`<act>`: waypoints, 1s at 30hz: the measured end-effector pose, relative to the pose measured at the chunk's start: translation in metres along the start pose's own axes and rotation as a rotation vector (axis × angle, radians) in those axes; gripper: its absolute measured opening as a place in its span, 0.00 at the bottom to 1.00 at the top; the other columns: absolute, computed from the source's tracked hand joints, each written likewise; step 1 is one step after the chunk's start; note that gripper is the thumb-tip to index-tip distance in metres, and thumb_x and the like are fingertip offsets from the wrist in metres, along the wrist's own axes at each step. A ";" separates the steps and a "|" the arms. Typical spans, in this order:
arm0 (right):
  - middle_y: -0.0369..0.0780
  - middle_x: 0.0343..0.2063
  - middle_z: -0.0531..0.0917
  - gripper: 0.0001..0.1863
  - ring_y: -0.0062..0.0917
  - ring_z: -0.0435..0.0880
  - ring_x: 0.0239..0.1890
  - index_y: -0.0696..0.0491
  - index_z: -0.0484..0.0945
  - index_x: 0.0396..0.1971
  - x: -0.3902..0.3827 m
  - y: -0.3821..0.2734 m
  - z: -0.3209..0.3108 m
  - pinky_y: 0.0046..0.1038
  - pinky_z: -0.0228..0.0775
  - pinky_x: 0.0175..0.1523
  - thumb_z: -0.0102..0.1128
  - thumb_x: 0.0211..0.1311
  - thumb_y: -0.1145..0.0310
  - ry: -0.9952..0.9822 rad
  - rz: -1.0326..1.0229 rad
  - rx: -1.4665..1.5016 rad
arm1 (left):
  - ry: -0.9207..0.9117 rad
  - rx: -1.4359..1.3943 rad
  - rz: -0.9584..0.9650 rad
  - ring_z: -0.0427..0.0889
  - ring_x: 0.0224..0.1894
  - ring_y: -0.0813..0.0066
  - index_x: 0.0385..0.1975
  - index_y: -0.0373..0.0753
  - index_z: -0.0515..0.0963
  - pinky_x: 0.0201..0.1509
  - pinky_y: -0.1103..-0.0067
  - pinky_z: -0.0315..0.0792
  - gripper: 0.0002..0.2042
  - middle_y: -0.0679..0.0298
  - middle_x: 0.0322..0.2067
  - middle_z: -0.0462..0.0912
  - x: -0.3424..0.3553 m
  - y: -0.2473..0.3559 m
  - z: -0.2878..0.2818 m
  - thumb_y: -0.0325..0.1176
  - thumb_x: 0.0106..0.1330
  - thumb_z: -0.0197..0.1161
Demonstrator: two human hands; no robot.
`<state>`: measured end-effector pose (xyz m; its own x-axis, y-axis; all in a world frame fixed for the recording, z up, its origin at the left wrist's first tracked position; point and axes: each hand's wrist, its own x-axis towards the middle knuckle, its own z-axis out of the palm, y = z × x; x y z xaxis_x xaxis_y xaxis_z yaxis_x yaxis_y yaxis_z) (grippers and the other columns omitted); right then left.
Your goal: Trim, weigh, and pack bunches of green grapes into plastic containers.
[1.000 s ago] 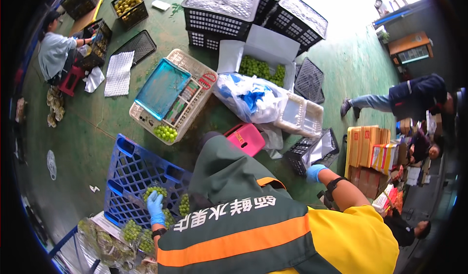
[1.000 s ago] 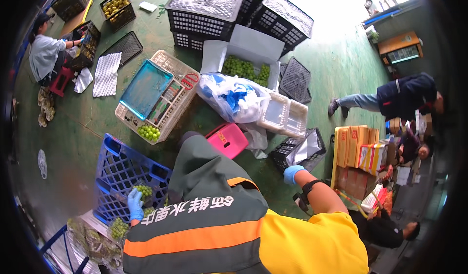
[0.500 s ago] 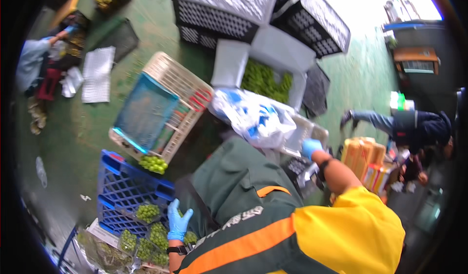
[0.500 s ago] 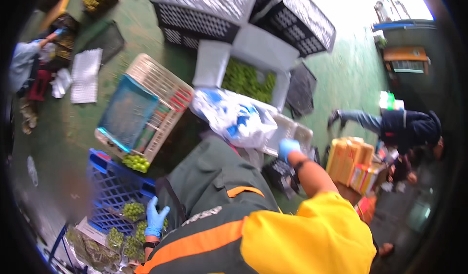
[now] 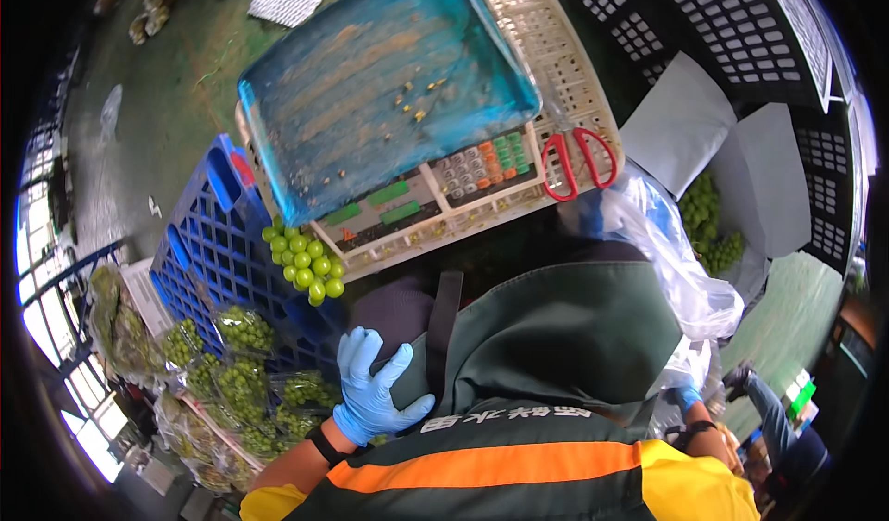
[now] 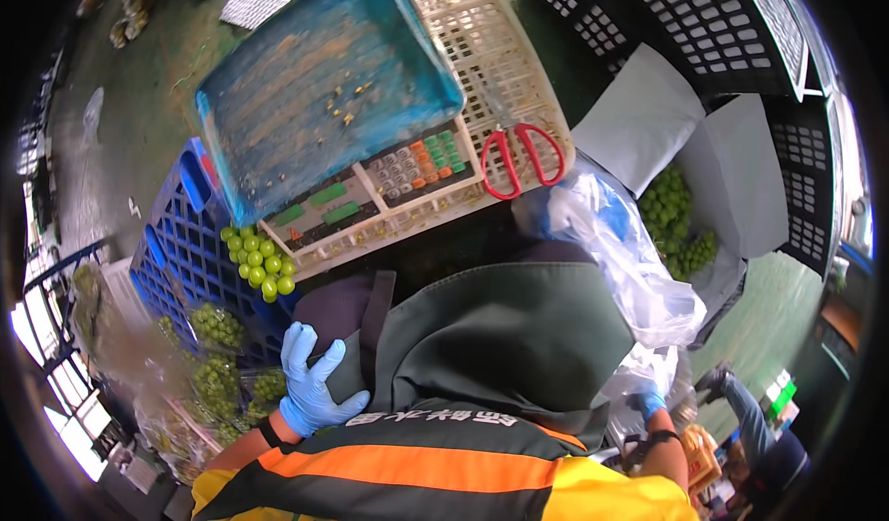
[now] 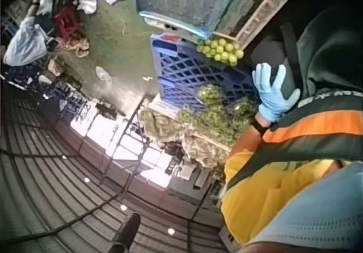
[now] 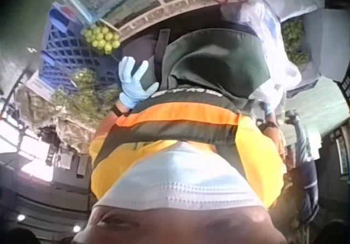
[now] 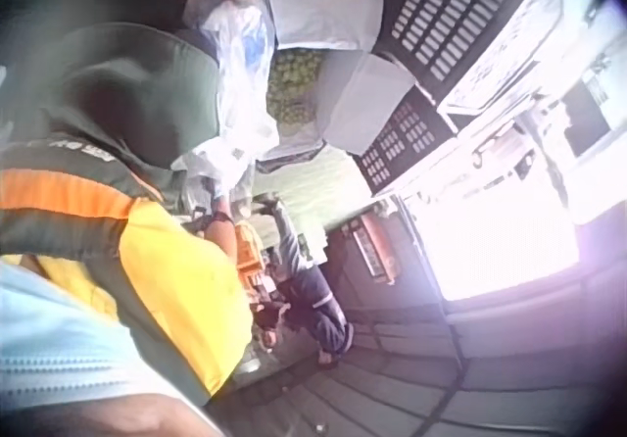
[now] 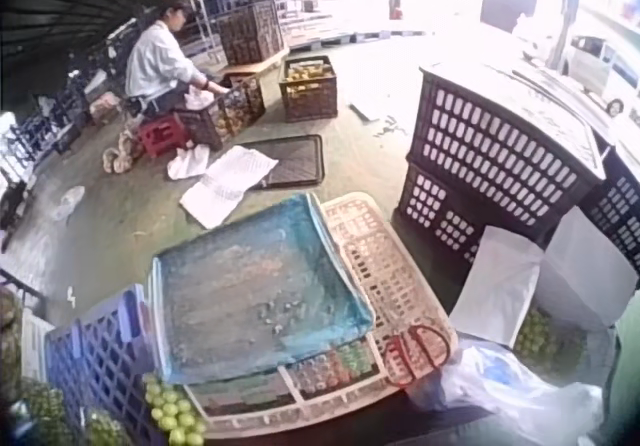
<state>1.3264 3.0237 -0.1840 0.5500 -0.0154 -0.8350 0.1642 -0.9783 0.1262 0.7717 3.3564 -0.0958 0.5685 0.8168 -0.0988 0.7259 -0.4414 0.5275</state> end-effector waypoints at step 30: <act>0.43 0.34 0.78 0.18 0.35 0.78 0.39 0.55 0.73 0.42 -0.105 0.106 0.091 0.35 0.72 0.43 0.49 0.49 0.68 0.735 -0.735 -0.418 | 0.428 0.092 0.308 0.55 0.64 0.64 0.54 0.36 0.67 0.66 0.71 0.48 0.20 0.58 0.61 0.59 -0.032 0.089 0.016 0.23 0.60 0.54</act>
<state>1.2112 2.9031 -0.1317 0.5335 0.7986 -0.2786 0.8342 -0.5512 0.0175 0.8248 3.2853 -0.0591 0.5657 0.7146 0.4115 0.5922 -0.6994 0.4002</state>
